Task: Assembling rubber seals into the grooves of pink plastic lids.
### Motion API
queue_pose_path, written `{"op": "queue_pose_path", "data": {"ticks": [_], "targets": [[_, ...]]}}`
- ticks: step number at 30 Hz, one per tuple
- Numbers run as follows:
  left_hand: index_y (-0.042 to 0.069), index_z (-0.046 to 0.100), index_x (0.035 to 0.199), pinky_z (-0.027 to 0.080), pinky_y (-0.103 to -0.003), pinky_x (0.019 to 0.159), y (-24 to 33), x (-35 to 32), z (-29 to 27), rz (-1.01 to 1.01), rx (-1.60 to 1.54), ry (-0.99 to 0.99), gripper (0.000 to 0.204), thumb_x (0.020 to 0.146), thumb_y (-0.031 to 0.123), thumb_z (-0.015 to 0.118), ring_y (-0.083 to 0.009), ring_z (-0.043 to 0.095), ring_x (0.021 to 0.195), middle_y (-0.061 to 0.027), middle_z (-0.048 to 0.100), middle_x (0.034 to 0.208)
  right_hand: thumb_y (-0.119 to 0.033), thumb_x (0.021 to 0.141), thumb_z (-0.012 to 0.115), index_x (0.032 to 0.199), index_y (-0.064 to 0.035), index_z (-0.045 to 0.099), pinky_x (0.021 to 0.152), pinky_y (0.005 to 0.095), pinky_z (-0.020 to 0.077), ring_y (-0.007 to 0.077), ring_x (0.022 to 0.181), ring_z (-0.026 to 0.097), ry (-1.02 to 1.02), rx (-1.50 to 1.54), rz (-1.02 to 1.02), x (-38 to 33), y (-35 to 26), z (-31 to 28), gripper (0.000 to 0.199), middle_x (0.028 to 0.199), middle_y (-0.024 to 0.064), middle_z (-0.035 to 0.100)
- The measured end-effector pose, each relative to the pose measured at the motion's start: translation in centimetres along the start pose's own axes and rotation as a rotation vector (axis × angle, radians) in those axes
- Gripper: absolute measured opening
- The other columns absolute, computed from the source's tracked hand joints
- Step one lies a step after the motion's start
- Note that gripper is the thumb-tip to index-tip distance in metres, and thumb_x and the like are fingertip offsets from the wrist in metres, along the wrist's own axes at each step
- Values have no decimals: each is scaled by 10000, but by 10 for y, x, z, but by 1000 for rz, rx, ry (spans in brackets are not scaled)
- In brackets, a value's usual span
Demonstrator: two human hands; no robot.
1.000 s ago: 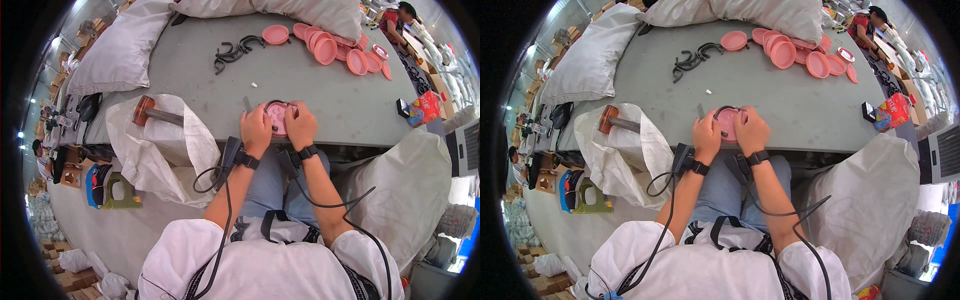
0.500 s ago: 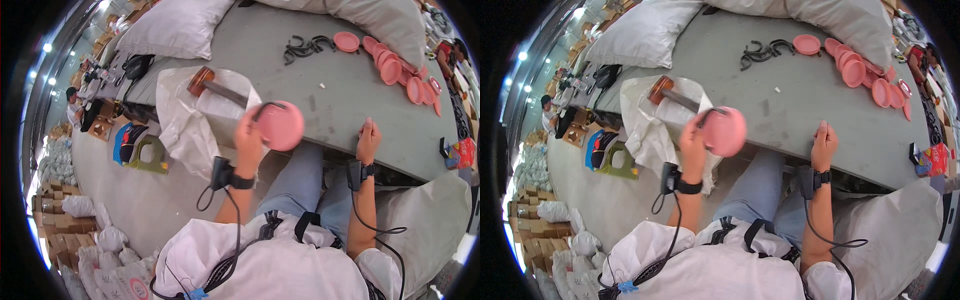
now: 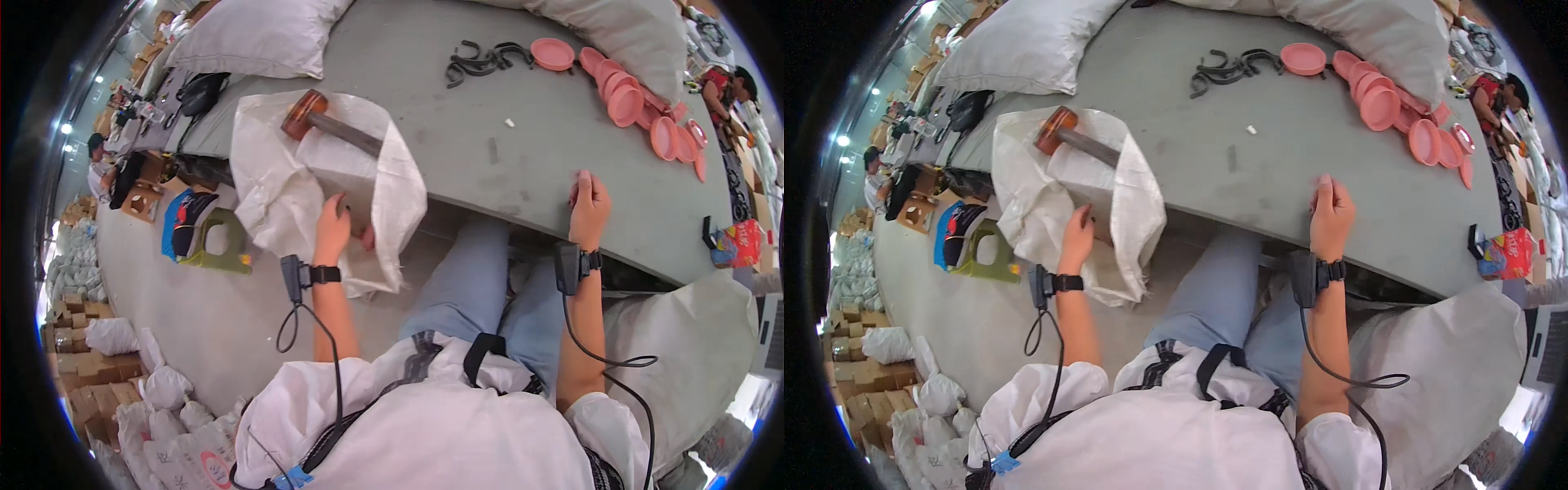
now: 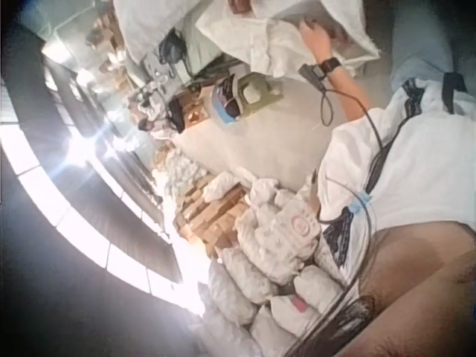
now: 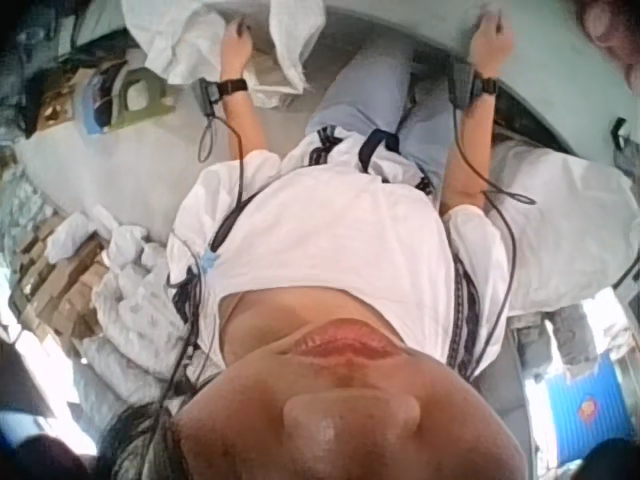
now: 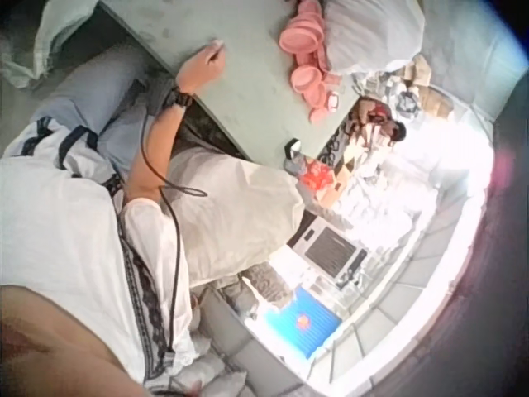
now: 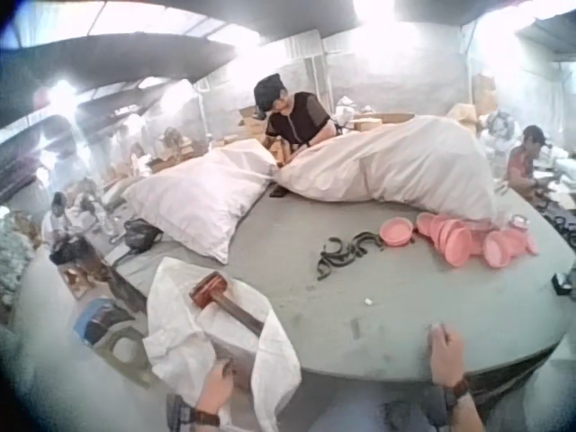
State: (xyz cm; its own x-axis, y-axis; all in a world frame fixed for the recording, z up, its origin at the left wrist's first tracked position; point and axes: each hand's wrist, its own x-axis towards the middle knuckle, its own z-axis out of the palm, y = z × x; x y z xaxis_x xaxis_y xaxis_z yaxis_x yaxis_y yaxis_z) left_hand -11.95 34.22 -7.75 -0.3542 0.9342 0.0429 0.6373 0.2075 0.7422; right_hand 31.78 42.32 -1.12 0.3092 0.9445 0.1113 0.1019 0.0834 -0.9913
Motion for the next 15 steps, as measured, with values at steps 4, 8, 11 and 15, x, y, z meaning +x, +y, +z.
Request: {"op": "queue_pose_path", "data": {"ticks": [4,8,11,15], "targets": [[36,536,1217,405,-384,964,20,-6,-25,61,84,28,358,866,81,476,-335,523,1153,-191,569,1208,-223,860,626,1268,-9,498,704,327,464,197,799,567,152,-40,-137,58,-6,-22,479,1016,133,588],[44,557,1194,421,-345,936,38,-11,-56,75,39,66,331,875,57,474,-278,565,1090,-154,600,1156,-277,782,688,1378,-59,385,913,450,432,343,1094,529,276,-855,-675,151,12,-56,704,1300,207,477],[42,571,1177,433,-320,907,45,-23,-83,44,44,144,303,890,42,474,-227,593,1027,-122,617,1123,-310,761,697,1345,-76,429,937,466,420,379,1134,510,217,-1049,-383,174,-4,-28,684,1311,219,476],[36,581,1159,437,-301,893,49,-20,-91,97,0,216,273,904,57,485,-201,600,1002,-103,626,1110,-285,793,665,1289,-43,463,885,444,449,348,1106,540,54,-857,-89,214,38,-64,587,1273,192,521]]}}
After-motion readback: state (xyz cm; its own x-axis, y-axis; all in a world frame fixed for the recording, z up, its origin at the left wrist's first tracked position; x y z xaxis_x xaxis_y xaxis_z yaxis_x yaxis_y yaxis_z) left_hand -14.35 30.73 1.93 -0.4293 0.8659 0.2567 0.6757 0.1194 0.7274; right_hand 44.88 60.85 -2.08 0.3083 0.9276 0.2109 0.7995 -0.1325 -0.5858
